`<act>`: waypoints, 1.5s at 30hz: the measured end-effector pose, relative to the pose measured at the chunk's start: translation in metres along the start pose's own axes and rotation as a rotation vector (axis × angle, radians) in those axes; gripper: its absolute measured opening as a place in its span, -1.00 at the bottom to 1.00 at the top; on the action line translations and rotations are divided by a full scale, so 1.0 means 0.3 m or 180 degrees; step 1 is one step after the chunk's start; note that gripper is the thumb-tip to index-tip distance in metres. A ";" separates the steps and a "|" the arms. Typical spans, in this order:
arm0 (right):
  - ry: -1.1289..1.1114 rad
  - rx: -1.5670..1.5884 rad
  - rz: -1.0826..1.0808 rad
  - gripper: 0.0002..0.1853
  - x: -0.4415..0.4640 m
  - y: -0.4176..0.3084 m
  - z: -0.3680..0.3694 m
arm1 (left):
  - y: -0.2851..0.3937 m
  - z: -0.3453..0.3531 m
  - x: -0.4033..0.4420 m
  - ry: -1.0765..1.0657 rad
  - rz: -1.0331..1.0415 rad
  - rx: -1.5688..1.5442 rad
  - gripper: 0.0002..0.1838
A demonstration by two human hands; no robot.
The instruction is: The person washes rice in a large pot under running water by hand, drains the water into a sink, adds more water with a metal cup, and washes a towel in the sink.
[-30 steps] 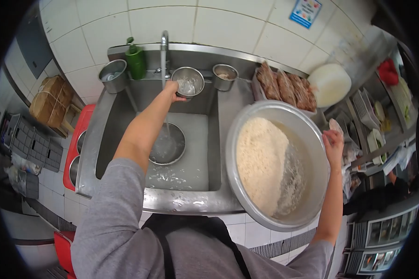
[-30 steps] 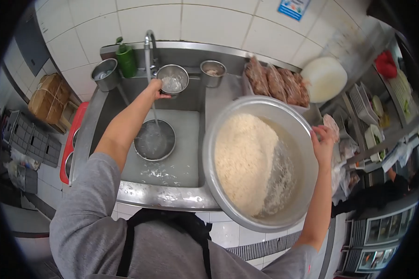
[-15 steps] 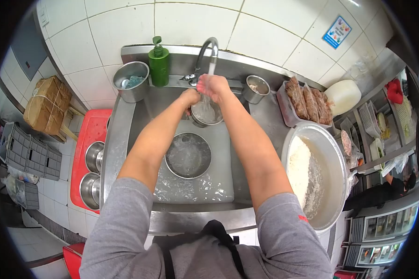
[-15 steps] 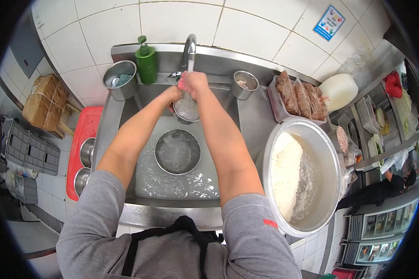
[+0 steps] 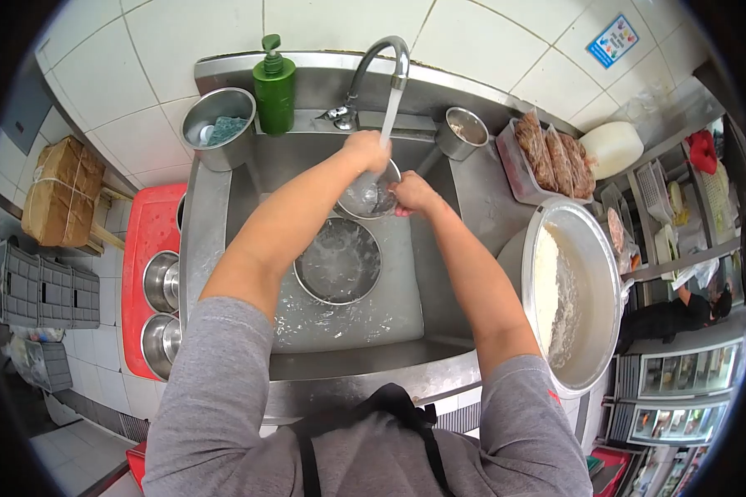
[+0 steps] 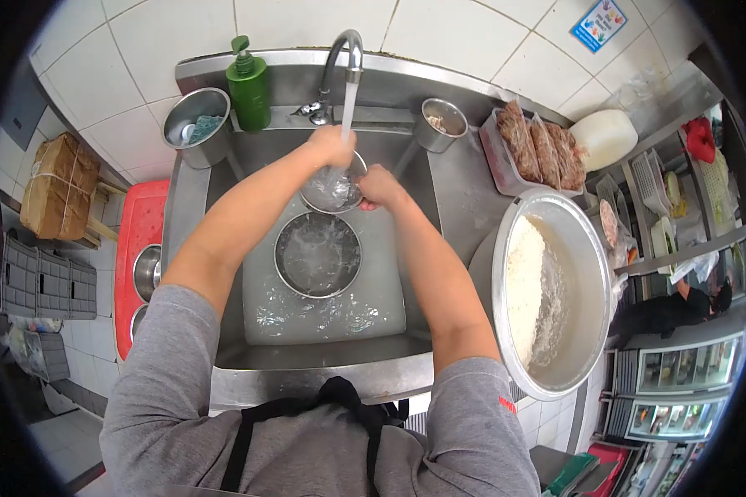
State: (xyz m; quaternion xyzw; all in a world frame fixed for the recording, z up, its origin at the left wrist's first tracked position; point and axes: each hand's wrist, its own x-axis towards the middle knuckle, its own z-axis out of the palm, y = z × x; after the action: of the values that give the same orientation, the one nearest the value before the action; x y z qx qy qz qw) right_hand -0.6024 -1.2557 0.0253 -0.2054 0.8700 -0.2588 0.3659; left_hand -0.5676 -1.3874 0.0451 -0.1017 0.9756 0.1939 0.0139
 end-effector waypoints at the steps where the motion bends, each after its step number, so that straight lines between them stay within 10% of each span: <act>1: 0.0061 0.0111 -0.0054 -0.74 -0.017 0.000 0.024 | 0.035 0.013 0.008 -0.0233 0.0540 0.0502 -0.76; 9: 0.0656 0.0786 0.0058 -0.73 -0.073 0.088 0.123 | -0.060 0.067 0.076 -0.0661 0.1802 0.1255 -0.83; 14: 0.0976 0.1493 0.0201 -0.75 -0.059 0.146 0.175 | -0.202 0.120 -0.049 -0.0705 -0.0439 -0.0702 -0.68; 19: 0.1032 0.1645 0.0474 -0.80 -0.047 0.166 0.218 | -0.274 0.407 -0.219 0.0950 -0.1464 -0.2865 -0.66; 22: 0.0935 0.1533 0.0614 -0.80 -0.019 0.199 0.248 | -0.175 0.337 -0.247 0.1715 -0.0657 -0.1684 -0.66; 30: 0.0804 0.1761 0.0594 -0.82 -0.044 0.169 0.333 | -0.031 0.254 -0.027 -0.0288 -0.1450 -0.5106 -0.83; 36: 0.0738 0.1809 0.0569 -0.85 -0.055 0.147 0.289 | 0.031 0.165 -0.026 -0.0304 -0.0564 -0.2106 -0.80; 39: 0.0766 0.1977 0.0545 -0.84 -0.059 0.160 0.249 | -0.089 0.217 -0.002 0.0880 0.0360 -0.0577 -0.69; 45: 0.0876 0.1978 0.0455 -0.86 -0.097 0.139 0.180 | -0.180 0.249 -0.225 -0.1321 -0.2235 -0.4531 -0.14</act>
State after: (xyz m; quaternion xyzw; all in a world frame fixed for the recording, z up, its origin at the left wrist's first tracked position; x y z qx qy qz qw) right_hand -0.5504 -1.2233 -0.0165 0.0141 0.8030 -0.5103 0.3075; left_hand -0.4913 -1.3948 -0.0398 -0.3477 0.5080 0.7657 0.1861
